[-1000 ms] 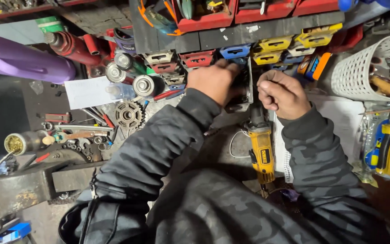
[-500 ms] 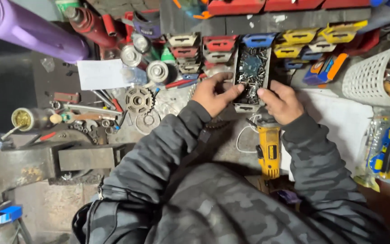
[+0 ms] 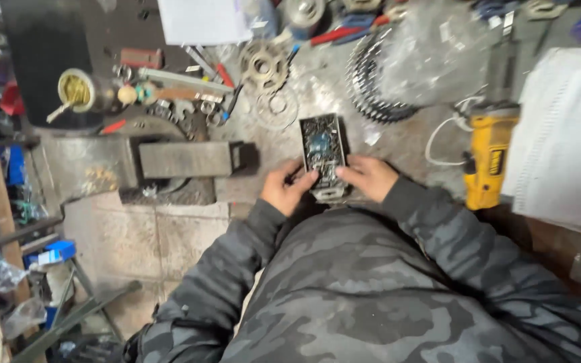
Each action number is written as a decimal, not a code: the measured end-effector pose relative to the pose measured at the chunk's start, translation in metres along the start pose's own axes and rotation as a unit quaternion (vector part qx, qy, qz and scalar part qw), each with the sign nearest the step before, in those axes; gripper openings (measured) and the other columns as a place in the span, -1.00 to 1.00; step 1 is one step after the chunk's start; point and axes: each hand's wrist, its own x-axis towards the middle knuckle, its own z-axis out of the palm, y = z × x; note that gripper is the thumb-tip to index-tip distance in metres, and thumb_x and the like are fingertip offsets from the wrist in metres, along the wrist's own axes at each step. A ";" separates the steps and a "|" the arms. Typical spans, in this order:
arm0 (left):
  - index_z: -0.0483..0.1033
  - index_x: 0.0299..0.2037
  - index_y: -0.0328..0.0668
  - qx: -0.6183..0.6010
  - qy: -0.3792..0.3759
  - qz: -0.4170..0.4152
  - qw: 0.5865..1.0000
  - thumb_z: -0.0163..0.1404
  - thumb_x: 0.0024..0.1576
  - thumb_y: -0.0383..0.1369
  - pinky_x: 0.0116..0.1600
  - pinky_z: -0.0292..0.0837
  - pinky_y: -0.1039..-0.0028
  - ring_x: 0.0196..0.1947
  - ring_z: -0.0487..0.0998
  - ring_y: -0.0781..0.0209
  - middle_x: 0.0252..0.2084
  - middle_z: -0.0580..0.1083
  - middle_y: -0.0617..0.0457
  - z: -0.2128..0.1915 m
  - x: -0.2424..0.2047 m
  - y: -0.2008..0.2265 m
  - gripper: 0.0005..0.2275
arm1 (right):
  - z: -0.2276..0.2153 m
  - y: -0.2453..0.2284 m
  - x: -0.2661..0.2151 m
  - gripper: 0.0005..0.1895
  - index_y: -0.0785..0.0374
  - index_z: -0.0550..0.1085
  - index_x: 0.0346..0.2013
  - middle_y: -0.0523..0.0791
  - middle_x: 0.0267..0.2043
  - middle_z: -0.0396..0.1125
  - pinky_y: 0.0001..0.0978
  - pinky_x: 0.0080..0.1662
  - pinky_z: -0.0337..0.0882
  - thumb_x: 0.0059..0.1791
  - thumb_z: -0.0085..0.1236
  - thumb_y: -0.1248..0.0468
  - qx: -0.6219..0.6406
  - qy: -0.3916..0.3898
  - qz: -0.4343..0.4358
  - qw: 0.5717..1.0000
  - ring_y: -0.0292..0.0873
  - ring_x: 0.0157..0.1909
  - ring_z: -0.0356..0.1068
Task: The person opens a small drawer filled with screws and sorts through them with their hands. They pick up a small blue object and walk across the workshop floor, passing a bicycle wheel. The person then opens a larger drawer containing various small parts and places the blue object inside before returning to the first drawer.
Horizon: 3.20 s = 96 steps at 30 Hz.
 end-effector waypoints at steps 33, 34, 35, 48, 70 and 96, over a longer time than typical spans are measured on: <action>0.61 -0.31 0.28 0.625 -0.051 0.348 0.697 -0.03 0.08 -0.23 -0.35 0.58 0.06 -0.41 0.63 0.00 -0.24 0.42 0.20 0.020 0.063 -0.013 -0.88 | 0.068 0.135 0.042 -0.64 0.26 0.49 0.05 -0.05 -0.24 0.50 -0.50 -0.45 0.53 0.02 0.34 0.23 0.276 0.118 -0.138 0.944 -0.26 -0.41 0.49; 0.61 -0.31 0.28 0.623 -0.050 0.351 0.697 -0.03 0.08 -0.23 -0.35 0.58 0.06 -0.41 0.63 0.00 -0.24 0.42 0.20 0.020 0.063 0.001 -0.88 | 0.056 0.120 0.031 -0.64 0.26 0.49 0.05 -0.05 -0.24 0.50 -0.50 -0.45 0.53 0.02 0.34 0.23 0.274 0.122 -0.140 0.944 -0.26 -0.41 0.49; 0.64 -0.28 0.20 0.638 -0.083 0.304 0.703 -0.07 0.11 -0.27 -0.29 0.57 0.00 -0.34 0.65 -0.07 -0.23 0.48 0.13 0.019 0.059 0.011 -0.83 | 0.049 0.106 0.017 -0.61 0.31 0.45 0.11 0.04 -0.07 0.48 -0.30 -0.17 0.54 0.03 0.11 0.19 0.394 0.068 -0.096 0.911 -0.12 -0.17 0.50; 0.69 -0.16 -0.01 0.661 -0.167 0.151 0.716 -0.18 0.19 -0.38 -0.10 0.56 -0.04 -0.16 0.68 -0.24 -0.23 0.64 -0.07 0.031 0.051 0.060 -0.71 | 0.037 0.098 -0.010 -0.31 0.37 0.32 0.34 0.21 0.37 0.25 0.10 0.39 0.26 -0.01 -0.20 0.04 0.579 -0.034 -0.042 0.814 0.23 0.40 0.26; 0.69 -0.20 -0.17 0.618 -0.125 0.107 0.769 -0.16 0.18 -0.43 -0.07 0.60 0.01 -0.14 0.69 -0.18 -0.25 0.65 -0.12 0.032 0.040 0.047 -0.73 | 0.017 0.100 0.005 -0.36 0.41 0.31 0.32 0.25 0.31 0.28 0.08 0.28 0.41 0.00 -0.19 0.15 0.506 -0.039 -0.002 0.861 0.23 0.29 0.35; 0.48 0.15 0.46 0.446 -0.006 0.038 0.894 -0.14 0.20 -0.04 0.00 0.59 -0.05 -0.11 0.65 -0.19 -0.07 0.61 0.11 0.021 0.006 0.050 -0.68 | -0.056 0.064 0.066 -0.44 0.37 0.40 0.23 0.21 0.19 0.39 -0.06 0.14 0.52 -0.09 -0.07 0.57 0.290 -0.158 -0.045 0.943 0.15 0.22 0.42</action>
